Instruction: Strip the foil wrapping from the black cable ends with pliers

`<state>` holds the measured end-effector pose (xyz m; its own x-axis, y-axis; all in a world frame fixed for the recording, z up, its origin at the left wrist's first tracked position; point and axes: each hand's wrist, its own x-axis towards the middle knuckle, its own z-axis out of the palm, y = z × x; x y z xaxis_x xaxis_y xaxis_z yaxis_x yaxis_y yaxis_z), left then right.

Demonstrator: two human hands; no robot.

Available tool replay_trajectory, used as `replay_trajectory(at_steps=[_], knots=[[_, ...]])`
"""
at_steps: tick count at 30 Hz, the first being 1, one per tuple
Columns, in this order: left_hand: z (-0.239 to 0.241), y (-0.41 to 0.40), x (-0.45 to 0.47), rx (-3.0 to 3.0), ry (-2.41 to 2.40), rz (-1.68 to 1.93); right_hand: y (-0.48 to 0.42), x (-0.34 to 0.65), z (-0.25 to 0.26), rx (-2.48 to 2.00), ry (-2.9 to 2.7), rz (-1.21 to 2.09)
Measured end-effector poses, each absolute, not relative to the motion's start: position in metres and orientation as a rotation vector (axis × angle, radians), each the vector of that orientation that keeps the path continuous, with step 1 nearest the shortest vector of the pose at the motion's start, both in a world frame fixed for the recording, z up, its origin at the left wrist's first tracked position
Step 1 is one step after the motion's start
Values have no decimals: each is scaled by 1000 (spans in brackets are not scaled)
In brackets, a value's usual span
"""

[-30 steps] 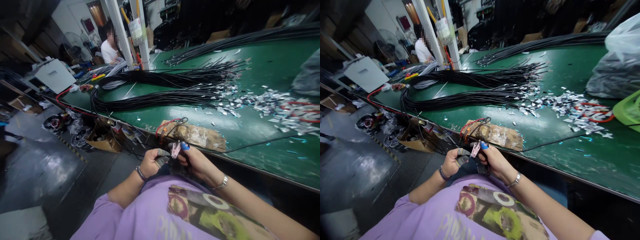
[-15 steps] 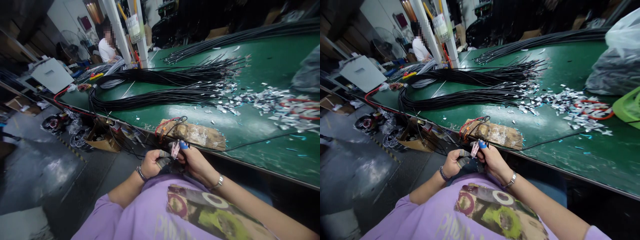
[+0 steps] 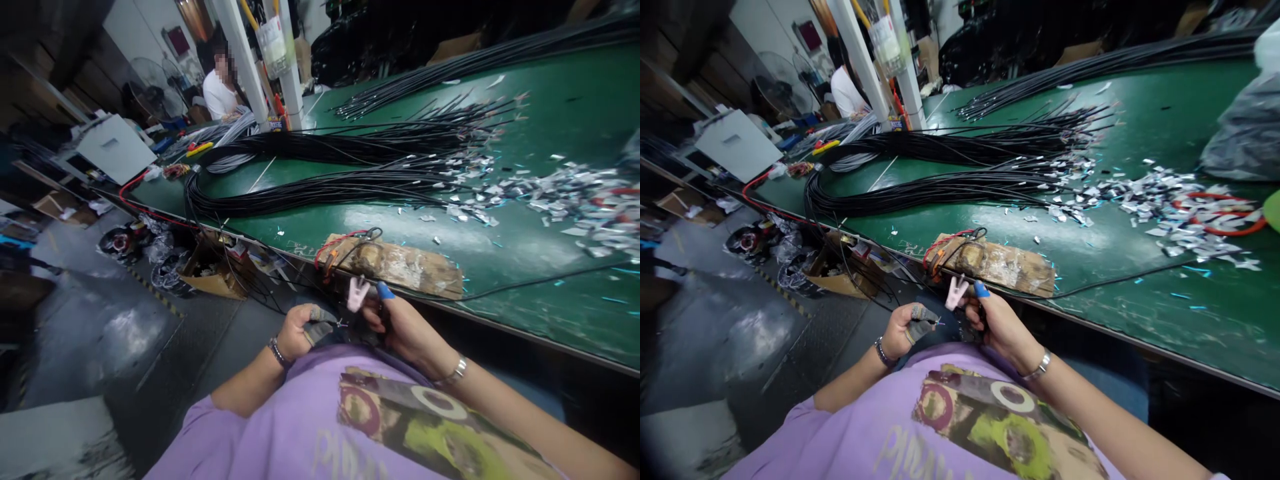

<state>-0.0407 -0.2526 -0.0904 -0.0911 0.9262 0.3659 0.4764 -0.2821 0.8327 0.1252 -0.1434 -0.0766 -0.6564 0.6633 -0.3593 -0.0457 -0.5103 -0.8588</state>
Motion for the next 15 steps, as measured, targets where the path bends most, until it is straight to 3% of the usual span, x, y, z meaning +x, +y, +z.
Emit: replay_trajectory(at_steps=[5,10,15], knots=[[-97,-240,-65,2097,1914,1231,-142,142,-81,-1016,-1391,2122],[-98,-215,-92,2256,2167,320,-141,156,-88,-1100,-1636,1995],[-117,-217,-121,1679,2199,-323,-129,179,-104,-963,-2039,1789]])
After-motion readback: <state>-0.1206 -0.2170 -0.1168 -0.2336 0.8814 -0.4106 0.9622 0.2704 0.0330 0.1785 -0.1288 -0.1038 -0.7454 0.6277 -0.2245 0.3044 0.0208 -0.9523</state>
